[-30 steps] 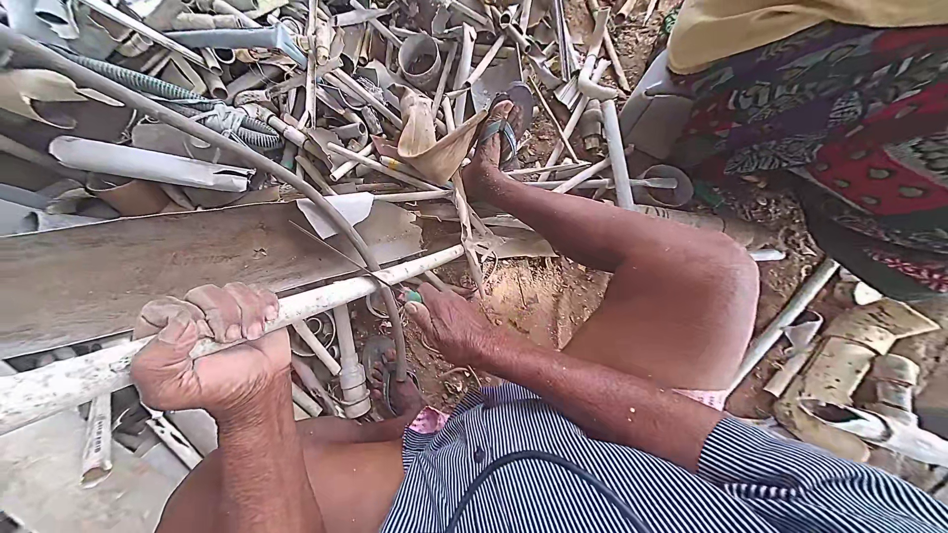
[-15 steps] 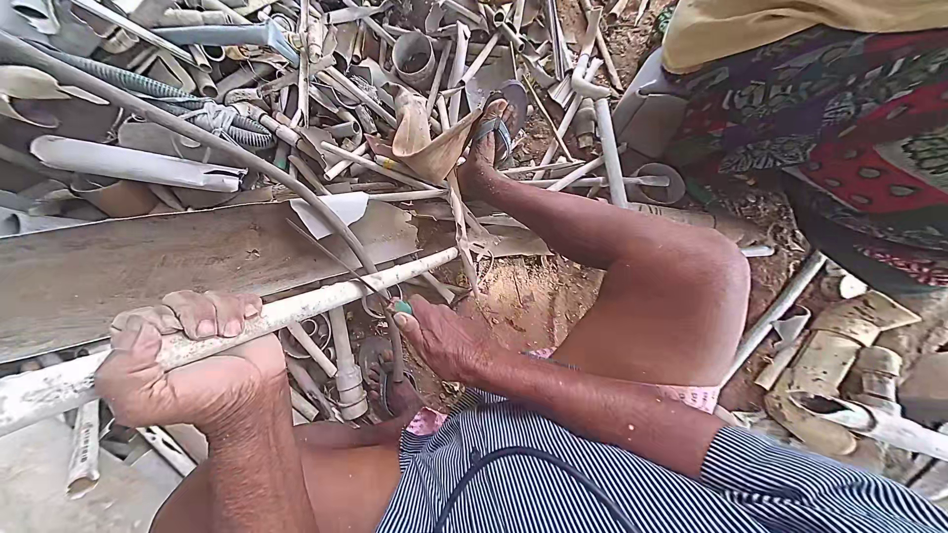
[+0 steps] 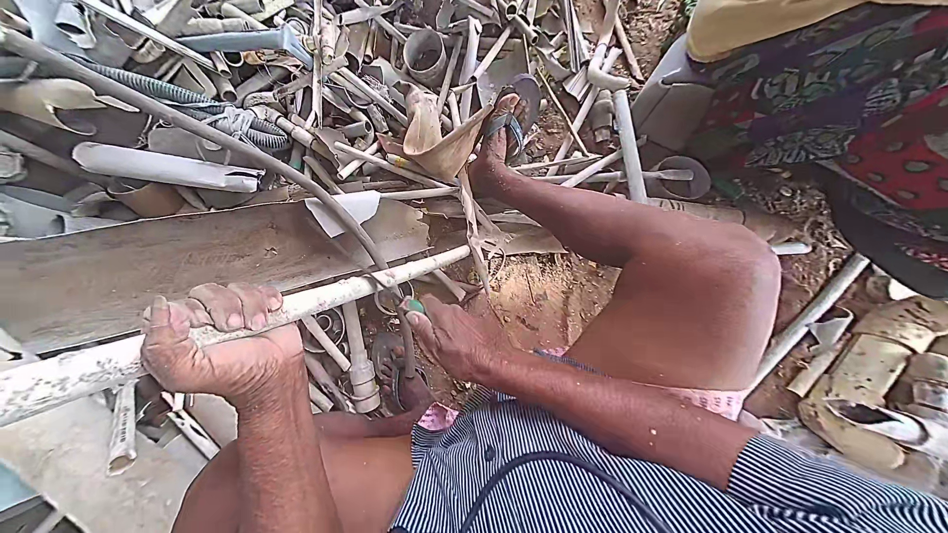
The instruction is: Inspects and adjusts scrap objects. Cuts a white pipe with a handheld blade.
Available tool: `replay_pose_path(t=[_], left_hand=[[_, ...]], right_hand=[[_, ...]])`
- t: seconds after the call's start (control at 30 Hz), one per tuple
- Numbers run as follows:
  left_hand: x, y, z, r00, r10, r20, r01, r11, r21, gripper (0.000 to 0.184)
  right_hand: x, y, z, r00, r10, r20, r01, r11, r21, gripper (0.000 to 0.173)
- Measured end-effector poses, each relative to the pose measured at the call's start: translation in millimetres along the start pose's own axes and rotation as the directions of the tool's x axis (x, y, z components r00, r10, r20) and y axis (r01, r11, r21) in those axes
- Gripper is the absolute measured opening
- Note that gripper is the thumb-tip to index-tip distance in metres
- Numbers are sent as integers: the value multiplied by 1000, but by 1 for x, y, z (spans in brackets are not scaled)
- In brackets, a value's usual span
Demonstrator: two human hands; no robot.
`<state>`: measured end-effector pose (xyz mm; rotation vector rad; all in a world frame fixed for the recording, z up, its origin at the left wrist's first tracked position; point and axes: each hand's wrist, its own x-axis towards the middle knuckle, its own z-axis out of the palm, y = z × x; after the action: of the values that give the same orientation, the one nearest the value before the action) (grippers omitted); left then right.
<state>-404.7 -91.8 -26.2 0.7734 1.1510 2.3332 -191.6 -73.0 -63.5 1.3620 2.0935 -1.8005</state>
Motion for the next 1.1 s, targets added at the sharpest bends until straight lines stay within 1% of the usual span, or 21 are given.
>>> replay_pose_path(t=[0.07, 0.13, 0.17, 0.2, 0.27, 0.3, 0.33, 0.37, 0.43, 0.47, 0.53, 0.57, 0.63, 0.7, 0.77, 0.83, 0.9, 0.93, 1.0, 1.07, 1.1], left_hand=[[-1, 1, -1, 1000, -2, 12, 2, 1000, -8, 48], [-3, 1, -3, 1000, -4, 24, 4, 1000, -5, 47], [-5, 1, -4, 1000, -6, 21, 6, 1000, -5, 47], [-6, 1, -6, 1000, -7, 17, 7, 1000, -3, 48], [-3, 0, -5, 999, 3, 34, -2, 999, -35, 48], [-2, 0, -3, 999, 10, 49, -7, 999, -45, 47], [-3, 0, -2, 999, 0, 54, 2, 999, -35, 46], [-3, -1, 0, 999, -1, 50, 3, 1000, -26, 45], [-3, -2, 2, 1000, 1, 26, -1, 1000, -6, 45], [-3, -1, 4, 1000, -5, 9, 5, 1000, 15, 46], [-3, 2, 9, 998, -10, -61, 15, 997, 79, 49], [-3, 4, 13, 993, -8, -116, 21, 993, 112, 51], [-5, 4, 16, 977, -8, -213, 42, 987, 157, 50], [-5, 4, 10, 962, -13, -271, 62, 983, 174, 49], [-2, 1, 7, 970, -5, -243, 44, 987, 153, 51], [-1, -1, 6, 984, -2, -176, 27, 990, 137, 52], [-1, -3, 6, 991, 7, -134, 12, 990, 138, 49], [-1, -3, 8, 992, 18, -124, -1, 991, 136, 48], [-3, -3, 8, 993, 14, -119, 3, 990, 140, 48], [-4, -2, 9, 990, 10, -144, 11, 990, 144, 47], [-3, -1, 10, 987, 11, -162, 13, 990, 143, 47]], right_hand=[[-7, -22, 2, 994, -96, 54, 97, 995, -17, 44], [-1, -3, 2, 997, -81, 7, 82, 994, -78, 46], [5, 20, 1, 1000, 5, -28, -7, 996, -89, 49], [13, 49, -2, 989, 131, -63, -136, 987, -88, 51], [29, 98, -19, 915, 389, -107, -399, 912, -94, 54], [33, 109, -23, 891, 438, -120, -449, 890, -84, 55], [29, 106, -20, 891, 439, -116, -448, 891, -74, 54], [24, 93, -17, 919, 377, -114, -386, 920, -70, 54], [12, 47, -9, 983, 161, -90, -166, 985, -51, 50], [5, 21, -3, 997, 56, -58, -59, 998, -37, 48], [-3, -17, 5, 996, -86, 9, 86, 996, -31, 44], [-3, -23, 5, 994, -104, 31, 106, 993, -51, 44], [5, -1, 7, 997, -71, 8, 72, 992, -106, 46], [14, 49, 8, 995, 71, -74, -77, 994, -83, 50], [24, 93, -3, 955, 261, -140, -269, 962, -37, 53], [28, 100, -8, 916, 378, -130, -383, 923, -16, 55], [19, 82, -6, 931, 348, -114, -353, 935, -33, 54], [16, 68, -5, 954, 277, -113, -283, 958, -42, 54], [3, 27, -1, 988, 148, -48, -150, 987, -63, 48], [-2, -8, -3, 998, 43, 34, -40, 994, -102, 46], [0, -15, -4, 999, 9, 49, -2, 991, -133, 46]])
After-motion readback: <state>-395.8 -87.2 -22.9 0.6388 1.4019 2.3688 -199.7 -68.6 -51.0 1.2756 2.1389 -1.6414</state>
